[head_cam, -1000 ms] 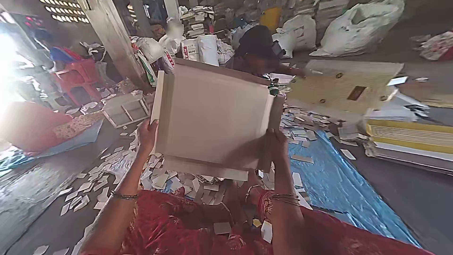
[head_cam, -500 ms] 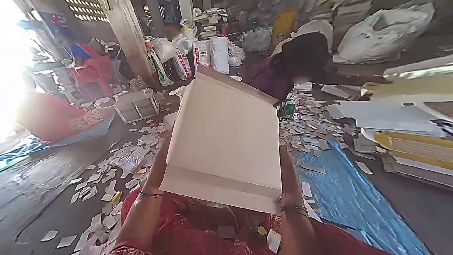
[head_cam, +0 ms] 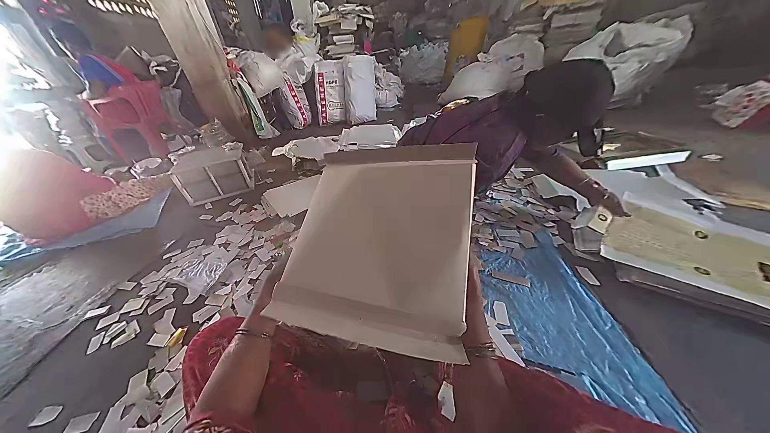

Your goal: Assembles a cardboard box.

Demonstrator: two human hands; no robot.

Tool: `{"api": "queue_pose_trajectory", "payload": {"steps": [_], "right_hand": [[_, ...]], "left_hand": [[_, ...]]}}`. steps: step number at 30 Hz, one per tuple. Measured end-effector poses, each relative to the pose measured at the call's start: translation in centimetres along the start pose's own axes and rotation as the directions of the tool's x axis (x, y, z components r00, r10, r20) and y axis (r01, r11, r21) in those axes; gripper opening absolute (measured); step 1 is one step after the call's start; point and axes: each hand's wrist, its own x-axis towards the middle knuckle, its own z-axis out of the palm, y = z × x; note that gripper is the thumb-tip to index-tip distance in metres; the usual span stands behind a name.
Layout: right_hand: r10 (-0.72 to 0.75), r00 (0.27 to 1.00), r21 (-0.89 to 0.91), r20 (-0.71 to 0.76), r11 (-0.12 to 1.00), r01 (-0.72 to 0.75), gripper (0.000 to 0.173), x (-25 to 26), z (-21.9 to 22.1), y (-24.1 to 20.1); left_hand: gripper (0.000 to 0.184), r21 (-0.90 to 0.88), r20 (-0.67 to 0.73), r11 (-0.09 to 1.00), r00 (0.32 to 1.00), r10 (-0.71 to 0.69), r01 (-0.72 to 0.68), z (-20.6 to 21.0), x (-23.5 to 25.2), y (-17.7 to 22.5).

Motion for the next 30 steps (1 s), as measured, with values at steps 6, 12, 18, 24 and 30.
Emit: {"api": "queue_pose_trajectory", "payload": {"steps": [6,12,18,24,30], "right_hand": [[0.074,0.997,0.045,0.018,0.996,-0.075,0.052,0.0,-1.0,1.2],[0.196,0.98,0.177,0.035,0.964,-0.2,0.046,2.5,-0.6,1.5],[0.227,0.958,0.057,-0.174,0.974,-0.221,0.054,4.9,0.2,1.3],[0.243,0.959,0.485,-0.145,0.863,-0.145,0.042,7.3,2.6,0.3],[0.109,0.992,0.557,0.059,0.822,-0.123,0.033,6.3,4.9,-0.6]], "left_hand": [[0.046,0.241,-0.177,0.97,0.983,0.043,0.001,-0.7,2.3,0.5],[0.054,0.212,-0.043,0.958,0.978,0.206,-0.193,-3.1,2.7,-0.5],[0.078,-0.176,-0.11,0.981,0.989,-0.099,0.079,-5.0,7.2,-3.8],[0.067,-0.198,-0.333,0.958,0.904,-0.267,0.209,-3.0,7.2,-5.2],[0.093,0.096,0.348,0.885,0.818,-0.459,0.456,1.0,4.9,-5.1]]}}
